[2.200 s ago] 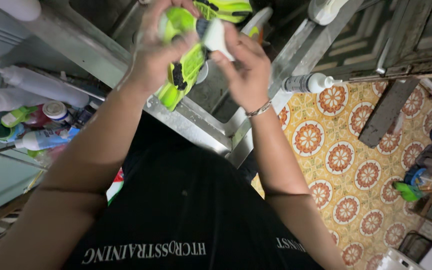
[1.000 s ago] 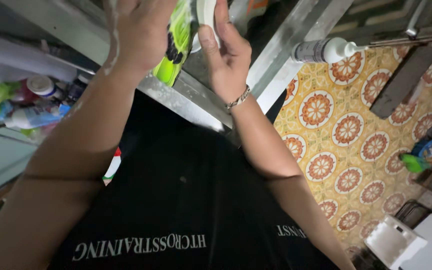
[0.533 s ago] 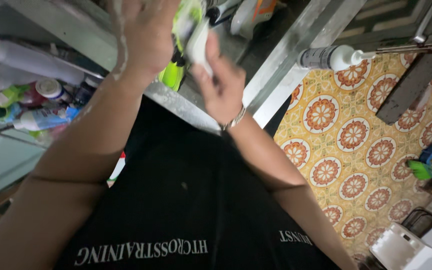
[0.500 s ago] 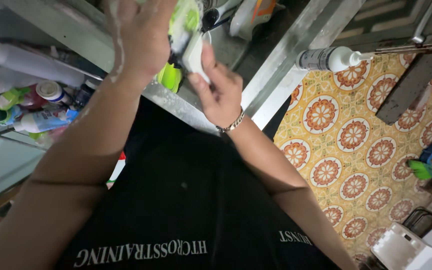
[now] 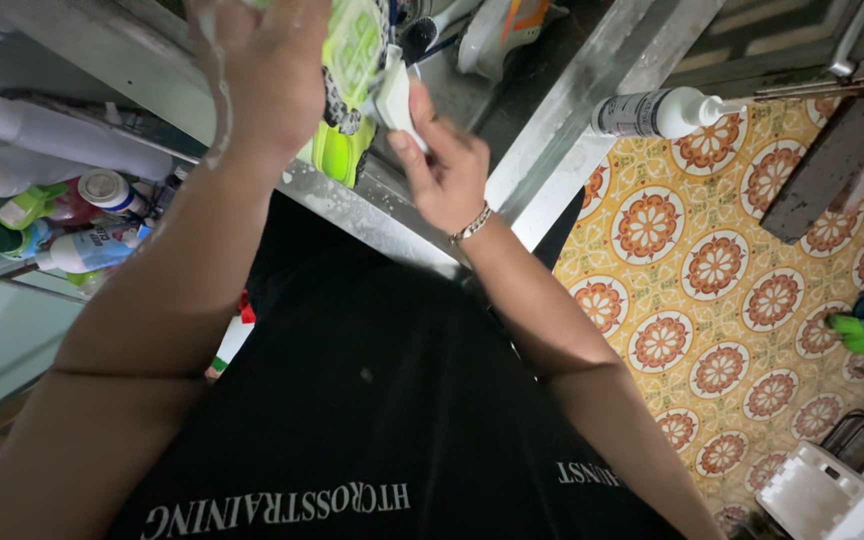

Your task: The person cleans a pair of sneakers by applying a solution from a bottle and scrubbing the surfaces with a brush and a sponge.

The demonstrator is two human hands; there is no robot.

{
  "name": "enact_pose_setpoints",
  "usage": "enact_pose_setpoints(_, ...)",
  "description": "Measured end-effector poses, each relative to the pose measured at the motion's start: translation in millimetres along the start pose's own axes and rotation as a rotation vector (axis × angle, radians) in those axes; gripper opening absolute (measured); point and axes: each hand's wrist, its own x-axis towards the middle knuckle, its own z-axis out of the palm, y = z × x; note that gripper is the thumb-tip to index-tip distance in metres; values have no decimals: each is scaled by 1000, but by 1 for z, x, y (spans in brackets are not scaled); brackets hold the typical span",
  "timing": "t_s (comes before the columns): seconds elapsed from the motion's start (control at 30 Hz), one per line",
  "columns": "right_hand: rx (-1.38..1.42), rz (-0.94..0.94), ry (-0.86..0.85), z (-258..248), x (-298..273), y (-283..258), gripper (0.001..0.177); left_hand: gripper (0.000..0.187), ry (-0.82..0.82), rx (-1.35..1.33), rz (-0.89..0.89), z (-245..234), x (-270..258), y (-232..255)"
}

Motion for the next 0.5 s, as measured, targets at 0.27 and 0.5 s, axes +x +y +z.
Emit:
enact_pose_setpoints(0.27,149,-101,10,9,-17,-6,48,24,-45,29,-47,7,-15,-4)
enact_pose_setpoints(0.5,160,-132,10,7,-14,-7,44,21,-96,78,-82,0,-14,1)
